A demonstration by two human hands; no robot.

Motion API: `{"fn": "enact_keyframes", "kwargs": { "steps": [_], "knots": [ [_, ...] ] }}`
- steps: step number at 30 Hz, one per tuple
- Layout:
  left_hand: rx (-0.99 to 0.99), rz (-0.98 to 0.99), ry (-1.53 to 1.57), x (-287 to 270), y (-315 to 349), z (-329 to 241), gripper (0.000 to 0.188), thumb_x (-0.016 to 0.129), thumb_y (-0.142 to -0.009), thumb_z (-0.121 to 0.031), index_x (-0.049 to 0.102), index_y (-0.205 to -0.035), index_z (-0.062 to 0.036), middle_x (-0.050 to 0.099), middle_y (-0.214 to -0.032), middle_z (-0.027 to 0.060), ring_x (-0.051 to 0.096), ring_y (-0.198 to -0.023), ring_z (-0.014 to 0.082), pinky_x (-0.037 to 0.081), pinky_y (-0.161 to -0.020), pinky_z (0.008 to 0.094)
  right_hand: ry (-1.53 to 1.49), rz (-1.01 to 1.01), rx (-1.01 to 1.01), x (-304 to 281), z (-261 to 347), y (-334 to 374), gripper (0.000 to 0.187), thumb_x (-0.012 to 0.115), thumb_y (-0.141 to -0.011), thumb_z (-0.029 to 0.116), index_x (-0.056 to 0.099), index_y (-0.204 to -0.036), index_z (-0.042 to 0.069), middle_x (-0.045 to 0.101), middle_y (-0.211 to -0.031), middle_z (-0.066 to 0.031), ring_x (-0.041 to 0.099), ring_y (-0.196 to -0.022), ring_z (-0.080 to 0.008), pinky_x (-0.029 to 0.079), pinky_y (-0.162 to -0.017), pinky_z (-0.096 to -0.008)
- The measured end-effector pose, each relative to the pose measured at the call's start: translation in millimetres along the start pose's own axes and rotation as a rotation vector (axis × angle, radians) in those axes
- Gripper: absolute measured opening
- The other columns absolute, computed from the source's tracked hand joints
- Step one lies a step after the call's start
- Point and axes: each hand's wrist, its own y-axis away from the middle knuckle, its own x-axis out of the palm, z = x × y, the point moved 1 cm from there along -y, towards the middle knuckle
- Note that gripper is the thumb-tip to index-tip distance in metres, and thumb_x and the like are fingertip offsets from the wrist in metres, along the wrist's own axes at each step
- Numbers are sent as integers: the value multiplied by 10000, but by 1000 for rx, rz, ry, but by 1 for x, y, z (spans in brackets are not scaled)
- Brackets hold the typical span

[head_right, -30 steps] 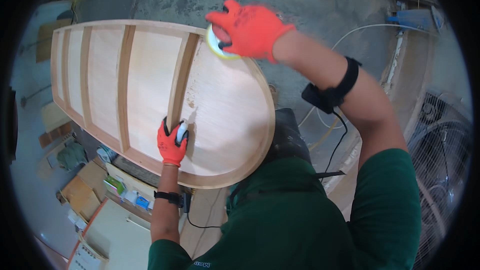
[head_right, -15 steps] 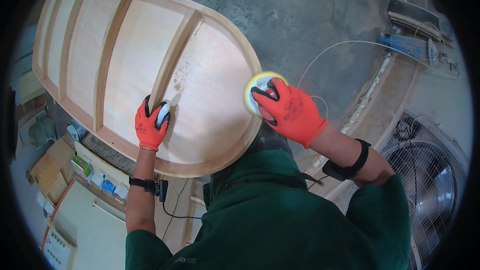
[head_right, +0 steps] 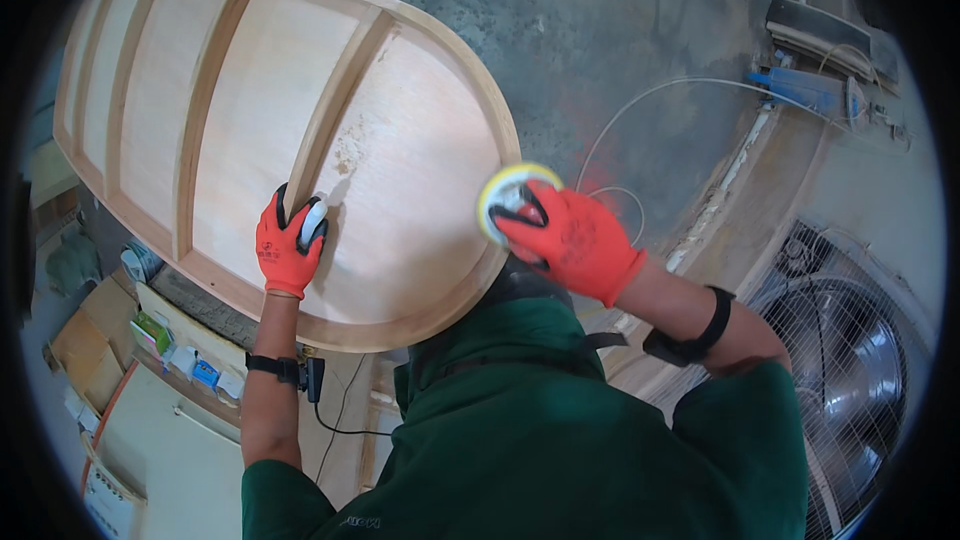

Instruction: Using a power sander to smooth the surface and edges of an arched wooden frame in a workshop.

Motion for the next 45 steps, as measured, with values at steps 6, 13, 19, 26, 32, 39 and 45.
{"fn": "enact_keyframes", "kwargs": {
  "steps": [6,13,19,26,32,39,45],
  "knots": [
    [7,-4,13,7,3,6,592,806,-677,-286,686,-1257,-256,458,-1500,129,485,-1305,344,413,-1040,464,30,-99,116,-28,-32,-62,416,706,-851,214,647,-1263,212,571,-1201,-150,677,-893,-331,571,-740,-426],
    [-23,-7,-22,8,8,5,584,811,-678,-285,688,-1248,-248,472,-1485,119,486,-1302,340,422,-1033,459,132,-125,107,-46,-74,-230,638,718,-834,369,507,-1421,233,552,-1278,-163,607,-1150,-360,516,-945,-447],
    [-23,-10,-22,7,1,3,583,815,-684,-275,685,-1252,-254,470,-1487,105,483,-1301,327,422,-1033,450,-285,61,183,-71,-101,-230,721,722,-789,388,502,-1391,59,622,-1248,-225,585,-1178,-402,465,-1008,-448],
    [0,-17,-27,6,1,3,525,802,-739,-247,689,-1253,-254,458,-1492,123,476,-1309,334,422,-1037,454,-291,-232,282,-5,-88,-63,821,810,-757,372,452,-1464,159,527,-1373,-174,557,-1231,-365,459,-1054,-430],
    [17,-28,16,8,6,1,521,793,-753,-242,687,-1263,-251,441,-1504,144,467,-1318,349,414,-1054,467,-494,-436,454,74,-17,60,835,862,-715,219,455,-1428,65,539,-1349,-181,548,-1238,-367,451,-1054,-429],
    [82,-89,63,7,4,1,471,761,-803,-273,689,-1267,-243,445,-1500,150,481,-1303,349,412,-1057,449,-295,-393,576,104,98,107,777,862,-680,194,523,-1372,92,506,-1358,-195,565,-1210,-391,506,-970,-438],
    [89,-159,161,6,7,10,418,764,-809,-306,706,-1215,-226,495,-1465,116,520,-1264,316,426,-1036,430,138,-127,464,49,111,32,521,736,-817,209,593,-1316,170,525,-1301,-156,638,-1003,-360,569,-793,-431]
  ]
}}
